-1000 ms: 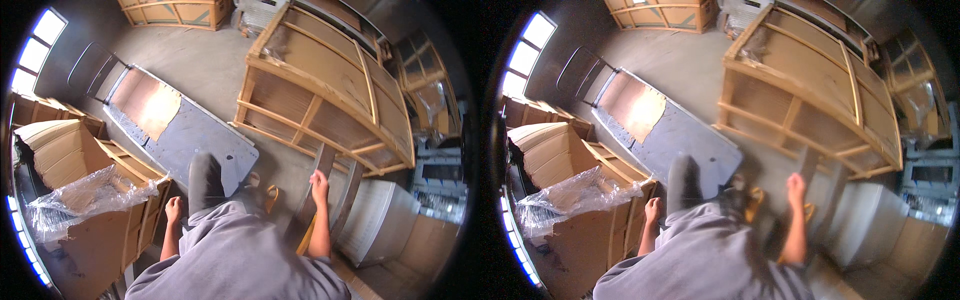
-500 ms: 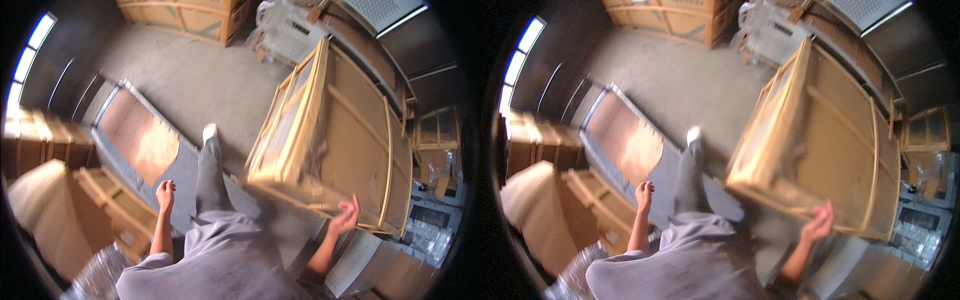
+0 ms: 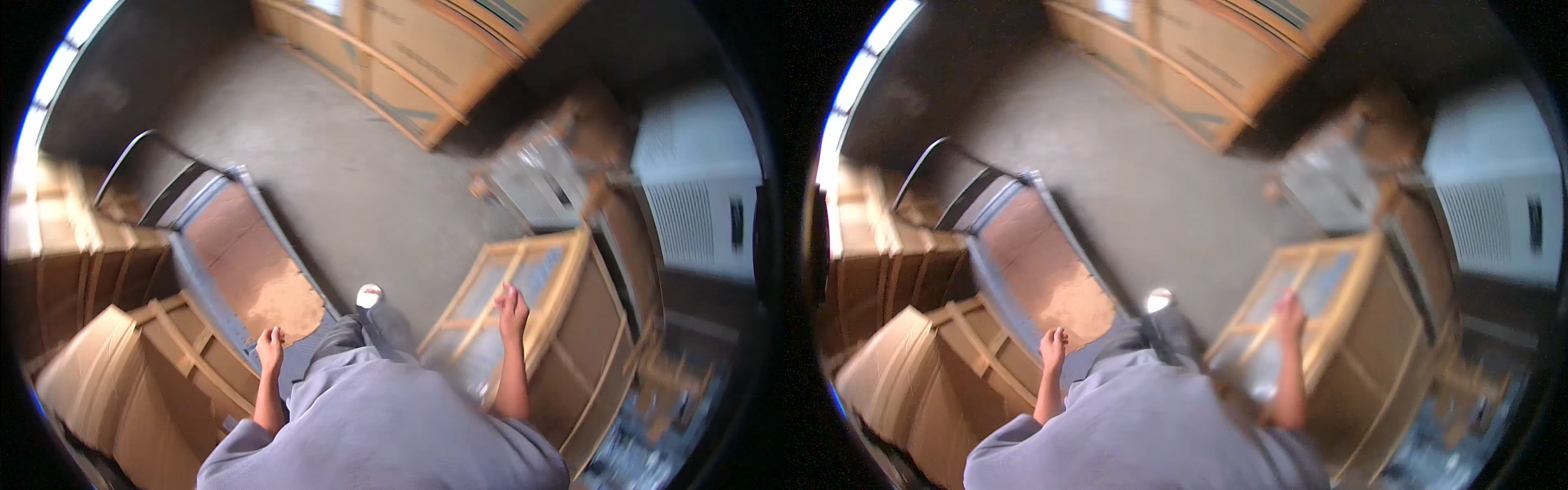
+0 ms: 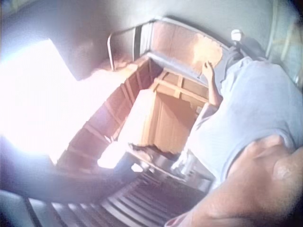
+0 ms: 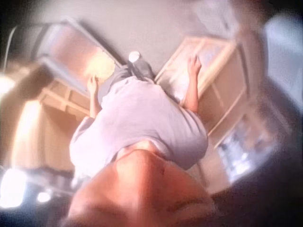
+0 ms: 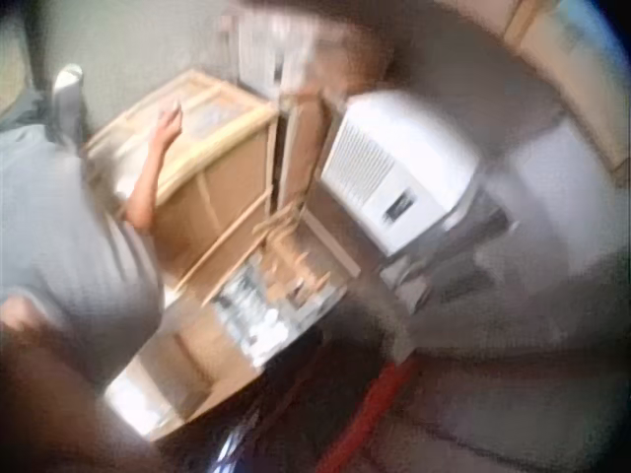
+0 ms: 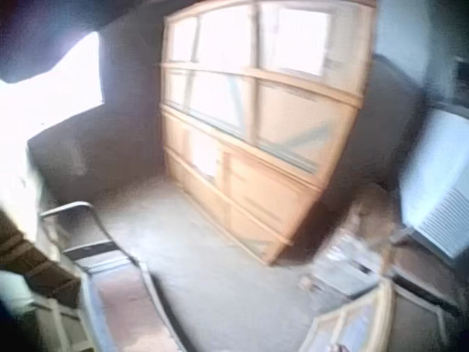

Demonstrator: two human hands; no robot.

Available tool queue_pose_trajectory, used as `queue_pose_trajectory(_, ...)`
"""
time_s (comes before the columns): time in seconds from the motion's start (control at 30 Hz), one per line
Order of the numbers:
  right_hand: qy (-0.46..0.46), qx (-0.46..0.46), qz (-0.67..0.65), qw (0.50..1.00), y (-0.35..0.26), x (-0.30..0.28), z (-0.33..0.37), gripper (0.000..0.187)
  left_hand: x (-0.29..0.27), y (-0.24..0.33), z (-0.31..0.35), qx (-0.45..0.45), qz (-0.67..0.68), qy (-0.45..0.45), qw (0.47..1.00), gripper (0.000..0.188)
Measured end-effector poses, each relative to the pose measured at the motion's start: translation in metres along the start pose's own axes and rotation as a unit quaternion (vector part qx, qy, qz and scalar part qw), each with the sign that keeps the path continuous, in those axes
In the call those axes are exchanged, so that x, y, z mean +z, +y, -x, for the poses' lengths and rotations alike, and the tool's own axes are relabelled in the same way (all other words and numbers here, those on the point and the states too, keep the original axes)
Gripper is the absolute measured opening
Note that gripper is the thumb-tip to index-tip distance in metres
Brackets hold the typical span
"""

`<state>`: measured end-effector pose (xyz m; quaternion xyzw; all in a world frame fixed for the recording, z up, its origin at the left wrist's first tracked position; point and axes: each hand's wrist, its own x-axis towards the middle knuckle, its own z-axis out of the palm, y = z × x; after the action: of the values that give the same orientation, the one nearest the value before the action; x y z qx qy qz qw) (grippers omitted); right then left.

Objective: The person moves a large wooden-framed item using a hand truck and a yellow electric pallet jack in a warehouse. They position the item, operate the pallet jack controls, and reposition the item multiple times.

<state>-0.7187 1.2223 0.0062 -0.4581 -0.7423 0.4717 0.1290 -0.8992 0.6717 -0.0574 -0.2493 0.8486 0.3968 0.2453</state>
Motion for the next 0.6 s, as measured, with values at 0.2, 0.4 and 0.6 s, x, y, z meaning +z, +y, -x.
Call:
queue_pose_trajectory(0.2,-0.117,0.136,-0.012,0.984,-0.020,0.140,-0.081,0.048,-0.043,0.103,-0.090,0.033,0.162,0.108,0.980,0.032)
queue_pose_trajectory(0.4,-0.232,0.080,0.059,0.968,-0.129,0.315,-0.261,0.041,-0.042,0.230,-0.217,0.003,0.202,0.133,0.970,0.034)
queue_pose_trajectory(0.6,-0.395,-0.234,0.149,0.876,-0.344,0.575,-0.477,0.026,-0.089,0.329,-0.305,-0.003,0.302,0.234,0.924,0.039)
